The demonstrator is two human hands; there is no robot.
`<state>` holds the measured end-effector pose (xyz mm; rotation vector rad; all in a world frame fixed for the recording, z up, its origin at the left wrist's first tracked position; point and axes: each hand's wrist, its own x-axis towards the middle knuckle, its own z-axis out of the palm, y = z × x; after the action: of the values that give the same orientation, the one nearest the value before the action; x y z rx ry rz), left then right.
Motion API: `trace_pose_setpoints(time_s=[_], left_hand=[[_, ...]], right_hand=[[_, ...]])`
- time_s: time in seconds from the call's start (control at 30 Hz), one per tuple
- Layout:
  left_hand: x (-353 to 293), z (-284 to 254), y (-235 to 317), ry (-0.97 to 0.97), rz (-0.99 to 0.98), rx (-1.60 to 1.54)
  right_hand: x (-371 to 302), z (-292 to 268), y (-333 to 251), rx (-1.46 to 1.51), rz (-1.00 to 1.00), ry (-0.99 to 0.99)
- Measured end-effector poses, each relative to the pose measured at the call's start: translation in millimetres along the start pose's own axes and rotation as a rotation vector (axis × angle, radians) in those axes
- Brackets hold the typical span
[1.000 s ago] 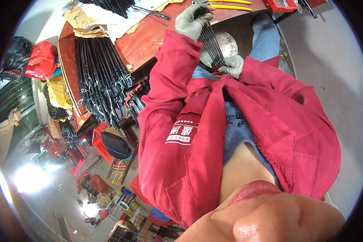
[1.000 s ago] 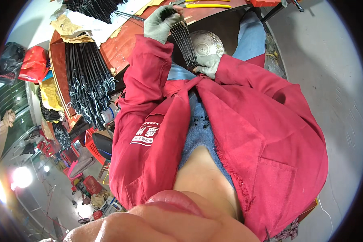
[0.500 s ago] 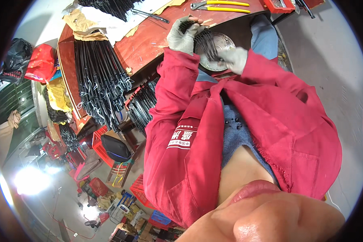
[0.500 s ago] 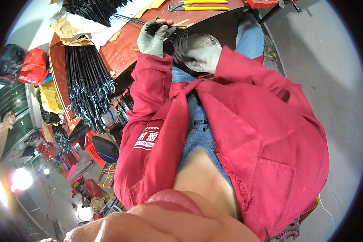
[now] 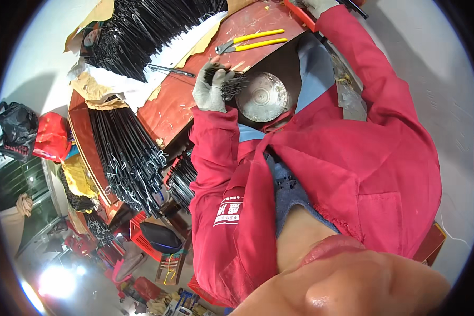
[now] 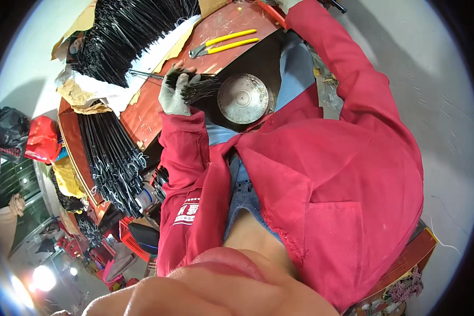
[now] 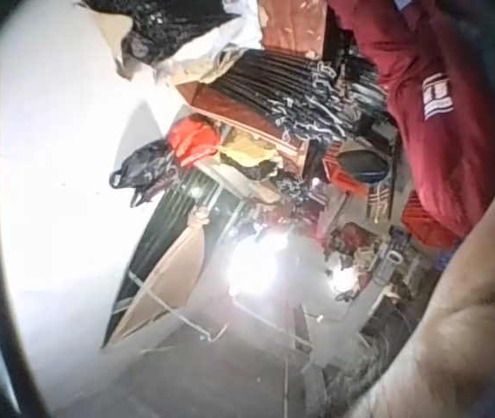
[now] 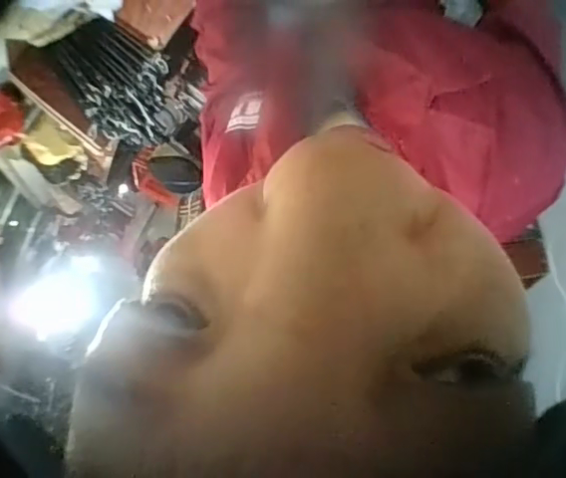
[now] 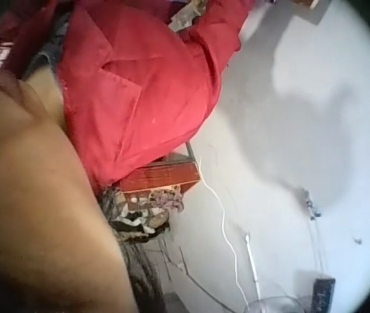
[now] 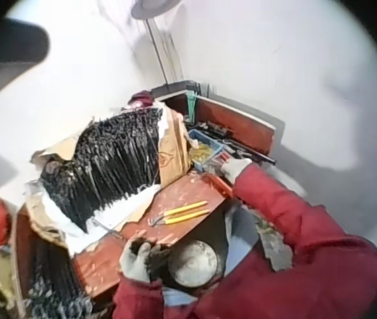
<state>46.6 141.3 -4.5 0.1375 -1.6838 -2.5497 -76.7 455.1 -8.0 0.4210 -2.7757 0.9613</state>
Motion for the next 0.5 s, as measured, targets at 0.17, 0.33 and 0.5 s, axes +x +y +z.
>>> trace_pose_setpoints(time_s=[0.17, 0.33, 0.5], left_hand=[[13.9, 30.2, -16.6, -0.039, -0.019, 0.081], [8.4, 17.9, -3.5, -0.045, 0.025, -0.039], [6.3, 22.4, -6.6, 0.006, 0.079, -0.065]], right_hand=[[-31.2, -25.2, 46.8, -0.253, 0.058, -0.023], [29.7, 9.8, 105.7, -0.417, -0.092, -0.103], [30.5, 16.0, 127.3, -0.364, -0.347, -0.018]])
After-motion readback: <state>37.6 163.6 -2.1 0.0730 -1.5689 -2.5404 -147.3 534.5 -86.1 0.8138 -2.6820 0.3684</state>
